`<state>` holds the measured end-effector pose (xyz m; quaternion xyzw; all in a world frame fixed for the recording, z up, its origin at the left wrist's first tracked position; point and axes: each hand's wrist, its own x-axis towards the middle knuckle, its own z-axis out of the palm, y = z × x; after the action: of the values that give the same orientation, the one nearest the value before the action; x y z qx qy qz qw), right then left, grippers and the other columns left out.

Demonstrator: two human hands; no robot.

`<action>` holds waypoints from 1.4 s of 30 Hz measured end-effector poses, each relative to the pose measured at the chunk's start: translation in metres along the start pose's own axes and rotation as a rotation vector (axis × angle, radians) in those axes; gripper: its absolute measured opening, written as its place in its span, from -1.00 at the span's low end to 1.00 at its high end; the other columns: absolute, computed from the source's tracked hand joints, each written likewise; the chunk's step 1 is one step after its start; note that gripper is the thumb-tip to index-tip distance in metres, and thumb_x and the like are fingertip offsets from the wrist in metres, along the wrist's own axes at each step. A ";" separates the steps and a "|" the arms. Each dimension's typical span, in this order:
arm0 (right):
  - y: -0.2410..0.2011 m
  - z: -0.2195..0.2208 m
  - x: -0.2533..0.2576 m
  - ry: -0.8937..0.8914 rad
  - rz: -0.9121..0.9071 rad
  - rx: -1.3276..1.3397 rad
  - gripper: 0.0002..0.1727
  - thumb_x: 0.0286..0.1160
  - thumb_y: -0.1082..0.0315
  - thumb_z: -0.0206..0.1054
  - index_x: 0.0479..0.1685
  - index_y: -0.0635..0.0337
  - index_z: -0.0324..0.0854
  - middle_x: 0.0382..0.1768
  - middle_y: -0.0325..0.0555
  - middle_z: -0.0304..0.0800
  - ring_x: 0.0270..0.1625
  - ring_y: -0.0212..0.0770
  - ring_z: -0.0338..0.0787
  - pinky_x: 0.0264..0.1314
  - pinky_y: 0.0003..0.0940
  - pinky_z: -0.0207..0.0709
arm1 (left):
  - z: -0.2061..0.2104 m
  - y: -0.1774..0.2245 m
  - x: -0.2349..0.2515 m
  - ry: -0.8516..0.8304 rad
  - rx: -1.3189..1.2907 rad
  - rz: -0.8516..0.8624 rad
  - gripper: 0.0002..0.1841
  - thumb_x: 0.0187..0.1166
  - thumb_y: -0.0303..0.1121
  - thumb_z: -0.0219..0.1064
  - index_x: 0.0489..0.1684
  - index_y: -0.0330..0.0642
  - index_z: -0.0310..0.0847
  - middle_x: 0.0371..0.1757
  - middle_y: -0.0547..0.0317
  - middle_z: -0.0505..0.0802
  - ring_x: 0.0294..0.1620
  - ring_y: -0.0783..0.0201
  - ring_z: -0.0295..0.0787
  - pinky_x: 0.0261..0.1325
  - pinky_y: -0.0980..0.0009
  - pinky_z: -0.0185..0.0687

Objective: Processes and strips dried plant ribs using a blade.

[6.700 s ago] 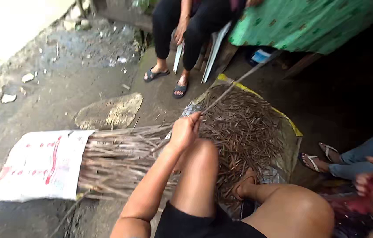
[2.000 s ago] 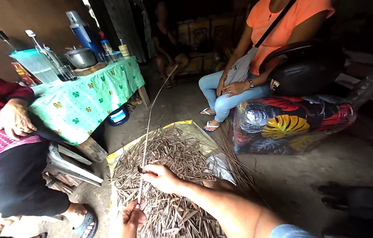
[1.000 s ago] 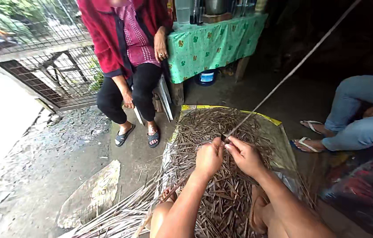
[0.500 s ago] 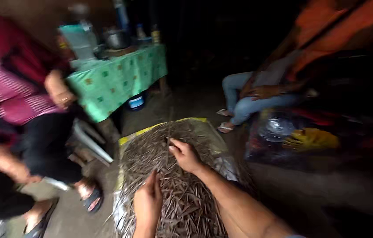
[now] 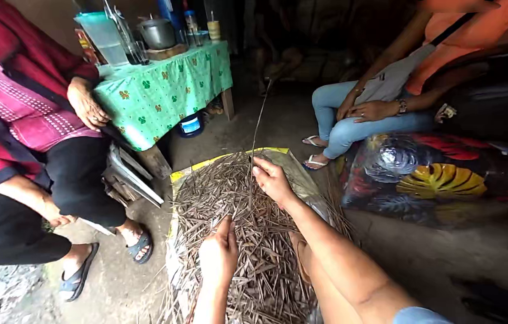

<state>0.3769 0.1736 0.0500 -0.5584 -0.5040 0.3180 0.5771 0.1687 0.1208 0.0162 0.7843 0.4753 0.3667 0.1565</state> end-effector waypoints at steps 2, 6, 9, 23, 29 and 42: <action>0.000 0.000 0.003 0.027 0.014 0.028 -0.56 0.82 0.38 0.10 0.59 0.30 0.48 -0.40 -0.12 0.62 -0.59 -0.45 0.35 -0.52 -0.52 0.32 | -0.001 0.001 -0.001 0.004 0.004 0.002 -0.60 0.72 -0.31 0.08 0.17 -0.34 0.80 -0.41 -0.09 0.89 -0.48 -0.03 0.84 -0.35 -0.10 0.68; -0.002 -0.015 0.014 0.124 0.104 0.130 -0.56 0.87 0.30 0.07 0.62 0.18 0.48 -0.62 -0.25 0.39 -0.68 -0.43 0.33 -0.64 -0.54 0.25 | -0.002 0.003 -0.004 -0.004 0.019 0.013 -0.59 0.73 -0.27 0.08 0.17 -0.34 0.81 -0.45 -0.07 0.88 -0.52 0.00 0.82 -0.41 -0.08 0.67; -0.004 -0.028 0.021 0.180 0.173 0.251 -0.54 0.90 0.23 0.03 0.68 0.08 0.42 -0.66 -0.30 0.33 -0.75 -0.47 0.28 -0.73 -0.59 0.19 | -0.003 0.001 -0.006 -0.007 0.042 0.009 -0.59 0.69 -0.28 0.08 0.14 -0.33 0.83 -0.50 -0.04 0.87 -0.57 0.03 0.80 -0.45 -0.06 0.65; -0.016 -0.021 -0.004 0.042 0.244 0.178 -0.58 0.88 0.29 0.01 0.58 0.24 0.43 -0.62 -0.27 0.38 -0.71 -0.45 0.33 -0.65 -0.56 0.27 | -0.033 -0.013 0.000 0.059 0.092 -0.126 -0.66 0.74 -0.42 0.16 0.25 -0.45 0.73 -0.19 -0.32 0.91 -0.19 -0.28 0.89 -0.01 -0.35 0.65; -0.014 0.029 -0.048 -0.463 -0.008 -0.243 -0.56 0.77 0.24 0.11 0.46 0.30 0.55 -0.08 0.02 0.82 -0.15 -0.23 0.76 0.06 -0.22 0.64 | -0.015 -0.006 0.006 0.032 0.076 -0.110 -0.64 0.75 -0.34 0.14 0.23 -0.36 0.78 -0.39 -0.16 0.89 -0.41 -0.10 0.85 -0.24 -0.17 0.70; -0.015 0.048 -0.069 -0.385 0.143 0.235 -0.53 0.76 0.35 0.09 0.57 0.36 0.41 -0.48 -0.23 0.53 -0.60 -0.46 0.40 -0.54 -0.52 0.34 | -0.014 -0.006 -0.002 0.013 0.046 -0.010 -0.58 0.66 -0.47 0.11 0.43 -0.38 0.66 -0.38 -0.25 0.89 -0.50 -0.21 0.83 -0.36 -0.26 0.65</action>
<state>0.3087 0.1229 0.0426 -0.4508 -0.5236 0.5150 0.5074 0.1548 0.1208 0.0214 0.7829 0.4886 0.3598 0.1372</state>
